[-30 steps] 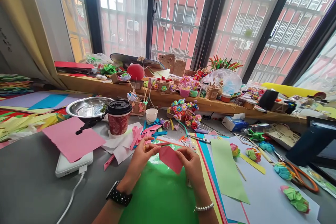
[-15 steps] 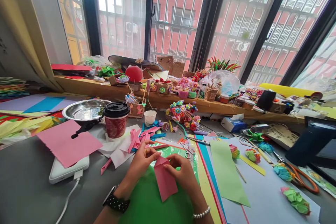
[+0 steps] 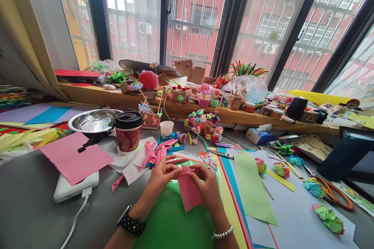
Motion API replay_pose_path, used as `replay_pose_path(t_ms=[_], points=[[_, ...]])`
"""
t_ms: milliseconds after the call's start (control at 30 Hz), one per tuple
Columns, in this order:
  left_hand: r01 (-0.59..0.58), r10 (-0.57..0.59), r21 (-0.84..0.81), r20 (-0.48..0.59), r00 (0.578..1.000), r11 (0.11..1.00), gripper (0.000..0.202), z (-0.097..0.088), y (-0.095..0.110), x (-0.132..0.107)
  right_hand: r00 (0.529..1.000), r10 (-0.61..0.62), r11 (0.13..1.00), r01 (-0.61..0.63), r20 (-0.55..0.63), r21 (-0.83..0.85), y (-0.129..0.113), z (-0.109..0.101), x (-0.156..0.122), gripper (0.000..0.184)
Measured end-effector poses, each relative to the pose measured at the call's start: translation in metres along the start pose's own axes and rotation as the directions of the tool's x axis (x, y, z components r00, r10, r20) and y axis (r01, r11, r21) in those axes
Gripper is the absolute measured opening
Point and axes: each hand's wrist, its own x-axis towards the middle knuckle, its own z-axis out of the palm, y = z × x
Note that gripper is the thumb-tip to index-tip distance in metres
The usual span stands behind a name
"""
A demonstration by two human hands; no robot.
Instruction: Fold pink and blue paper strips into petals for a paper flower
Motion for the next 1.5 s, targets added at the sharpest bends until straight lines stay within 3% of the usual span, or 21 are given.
replay_pose_path(t_ms=[300, 633, 933, 1167, 1400, 1500], points=[[-0.021, 0.027, 0.077, -0.080, 0.996, 0.997, 0.048, 0.0031, 0.0097, -0.0064, 0.990, -0.142, 0.980, 0.140, -0.007, -0.144, -0.0043, -0.0022, -0.0004, 0.025], [-0.047, 0.050, 0.053, -0.061, 0.997, 0.998, 0.047, 0.0051, 0.0107, -0.0077, 0.933, -0.352, 0.854, 0.352, 0.072, -0.384, -0.0061, -0.0019, -0.0010, 0.019], [-0.020, 0.020, 0.002, -0.030, 0.999, 1.000, 0.048, 0.0066, 0.0102, -0.0073, 0.916, -0.390, 0.779, 0.382, 0.092, -0.497, -0.0074, -0.0024, -0.0043, 0.019], [-0.013, 0.013, 0.004, -0.029, 0.999, 1.000, 0.045, 0.0067, 0.0099, -0.0069, 0.899, -0.408, 0.656, 0.412, 0.162, -0.633, -0.0048, -0.0038, -0.0048, 0.023], [-0.006, 0.007, 0.038, -0.032, 0.999, 0.999, 0.045, 0.0068, 0.0106, -0.0082, 0.849, -0.469, 0.476, 0.474, 0.242, -0.741, -0.0031, -0.0047, -0.0068, 0.026], [-0.003, 0.005, 0.046, -0.032, 0.999, 0.999, 0.045, 0.0072, 0.0113, -0.0084, 0.845, -0.487, 0.462, 0.464, 0.221, -0.755, -0.0036, -0.0038, -0.0072, 0.025]])
